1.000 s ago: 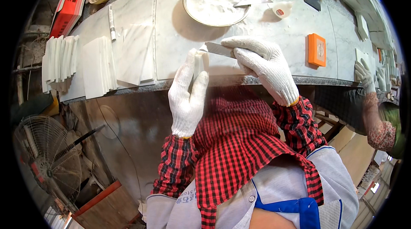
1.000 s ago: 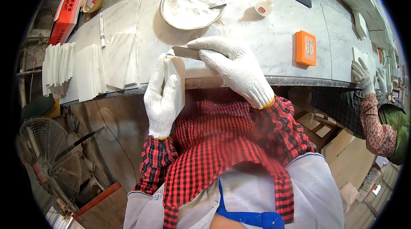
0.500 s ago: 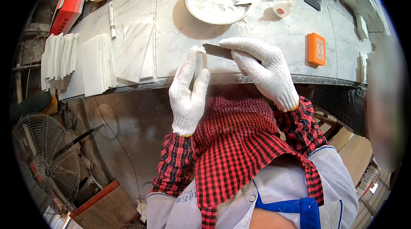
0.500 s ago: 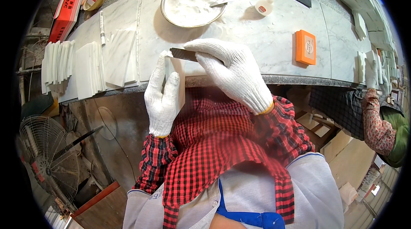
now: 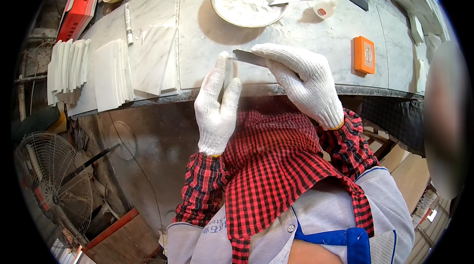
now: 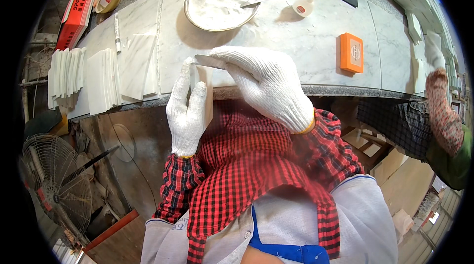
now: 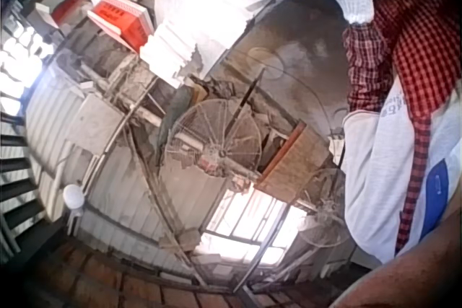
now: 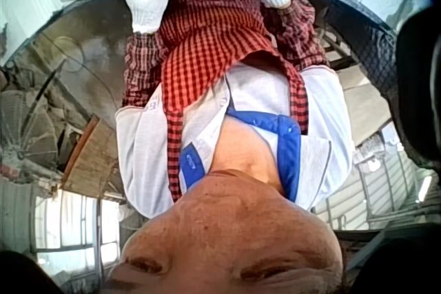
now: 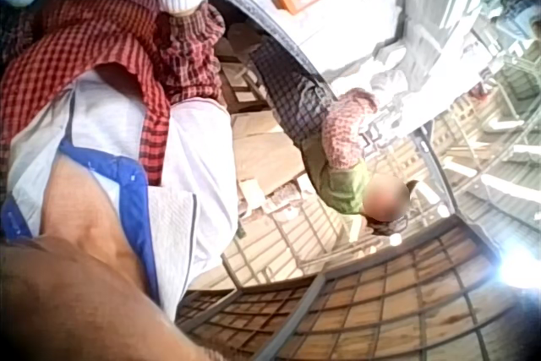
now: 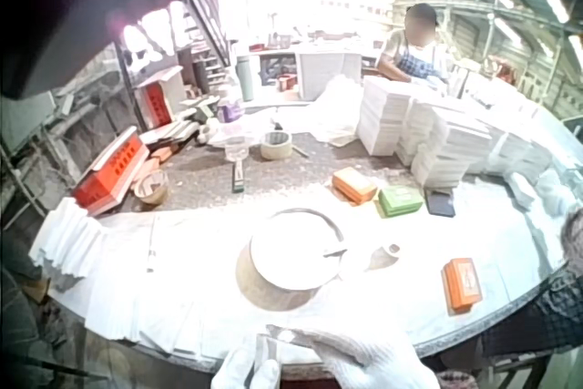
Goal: The person repeatedly smooths the edges of white rectangular plates using a metal scraper and a small orange block. They also apply a white powder from a bowl and a liquid from a small bottle to the plate edges during the process.
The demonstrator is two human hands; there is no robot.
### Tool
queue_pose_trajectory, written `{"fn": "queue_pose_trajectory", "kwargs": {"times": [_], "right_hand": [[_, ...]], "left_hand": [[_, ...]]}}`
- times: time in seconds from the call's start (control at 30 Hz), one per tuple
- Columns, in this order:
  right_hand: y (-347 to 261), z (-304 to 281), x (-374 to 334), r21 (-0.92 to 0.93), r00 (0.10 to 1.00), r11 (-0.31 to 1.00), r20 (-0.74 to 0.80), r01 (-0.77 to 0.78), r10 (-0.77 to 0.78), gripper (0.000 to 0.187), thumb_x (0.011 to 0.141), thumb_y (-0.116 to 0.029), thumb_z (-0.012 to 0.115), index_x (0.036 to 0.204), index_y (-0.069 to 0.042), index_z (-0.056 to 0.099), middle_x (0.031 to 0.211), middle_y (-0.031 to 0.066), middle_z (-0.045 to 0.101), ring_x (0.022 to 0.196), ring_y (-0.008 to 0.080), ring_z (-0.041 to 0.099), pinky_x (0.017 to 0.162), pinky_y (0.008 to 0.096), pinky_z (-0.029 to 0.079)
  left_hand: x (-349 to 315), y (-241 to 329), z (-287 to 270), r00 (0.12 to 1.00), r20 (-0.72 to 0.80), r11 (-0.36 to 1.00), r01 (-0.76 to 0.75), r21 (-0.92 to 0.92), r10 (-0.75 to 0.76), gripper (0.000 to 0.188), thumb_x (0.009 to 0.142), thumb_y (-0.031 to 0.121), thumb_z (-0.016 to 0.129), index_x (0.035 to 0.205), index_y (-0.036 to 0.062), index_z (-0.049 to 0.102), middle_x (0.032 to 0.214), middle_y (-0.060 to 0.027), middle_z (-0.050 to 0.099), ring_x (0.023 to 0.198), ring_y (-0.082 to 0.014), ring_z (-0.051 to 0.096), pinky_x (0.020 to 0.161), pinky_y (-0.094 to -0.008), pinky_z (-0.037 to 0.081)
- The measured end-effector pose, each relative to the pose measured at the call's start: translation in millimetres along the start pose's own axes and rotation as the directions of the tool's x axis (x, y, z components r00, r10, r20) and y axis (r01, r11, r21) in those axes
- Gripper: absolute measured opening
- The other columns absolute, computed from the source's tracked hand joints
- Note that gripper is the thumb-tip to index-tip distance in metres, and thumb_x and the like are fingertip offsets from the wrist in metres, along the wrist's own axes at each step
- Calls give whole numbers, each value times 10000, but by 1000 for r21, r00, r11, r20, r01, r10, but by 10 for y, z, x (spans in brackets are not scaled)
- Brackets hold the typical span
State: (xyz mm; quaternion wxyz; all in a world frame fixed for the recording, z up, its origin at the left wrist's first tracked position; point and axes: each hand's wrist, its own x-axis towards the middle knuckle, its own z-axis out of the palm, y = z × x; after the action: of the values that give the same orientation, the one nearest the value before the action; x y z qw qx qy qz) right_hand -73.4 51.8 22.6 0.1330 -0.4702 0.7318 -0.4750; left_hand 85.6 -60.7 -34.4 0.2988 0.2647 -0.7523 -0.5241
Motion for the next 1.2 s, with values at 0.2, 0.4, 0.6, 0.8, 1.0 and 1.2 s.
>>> {"fn": "queue_pose_trajectory", "kwargs": {"times": [0.2,0.4,0.6,0.8,1.0,1.2], "right_hand": [[-10,-86,59,443,865,743,229,-502,447,280,961,-87,608,1206,-2,710,911,30,705,742,116,609,688,241,490],[285,-222,231,527,888,727,132,-440,441,297,995,-135,591,1244,-9,692,823,-19,614,689,52,510,623,203,416],[433,-247,564,-292,974,955,-199,50,-111,269,955,-77,639,1212,-36,708,1035,164,752,922,195,733,801,327,550],[442,-344,403,493,953,819,216,-293,211,297,957,-117,597,1207,-14,719,837,3,647,689,67,525,633,232,444],[435,-288,320,582,891,680,364,-446,272,287,962,-123,602,1195,-11,726,865,-10,635,692,57,491,623,217,412],[410,-144,283,621,839,564,418,-545,350,281,954,-115,606,1181,-2,727,841,-27,609,665,45,414,589,199,350]], "left_hand": [[-10,7,23,999,-16,999,40,-30,-41,505,981,78,635,1462,-8,511,1392,-193,621,1259,-277,610,1056,-368,463],[-9,23,56,998,-30,999,53,4,-53,505,973,60,630,1460,-8,515,1391,-204,616,1257,-283,610,1053,-373,466],[-21,110,46,998,-56,989,29,144,-21,526,963,50,635,1470,-2,504,1386,-221,614,1266,-288,605,1061,-372,459],[-67,84,128,996,-85,990,32,137,-20,520,964,38,633,1467,-3,506,1376,-220,620,1277,-292,602,1070,-373,453],[-62,147,145,996,-92,983,18,185,-1,508,969,32,627,1462,-8,508,1373,-209,625,1280,-288,602,1074,-375,455],[-104,95,140,992,-123,982,18,190,6,500,965,42,638,1448,-15,523,1381,-209,623,1285,-291,600,1075,-369,457]]}}
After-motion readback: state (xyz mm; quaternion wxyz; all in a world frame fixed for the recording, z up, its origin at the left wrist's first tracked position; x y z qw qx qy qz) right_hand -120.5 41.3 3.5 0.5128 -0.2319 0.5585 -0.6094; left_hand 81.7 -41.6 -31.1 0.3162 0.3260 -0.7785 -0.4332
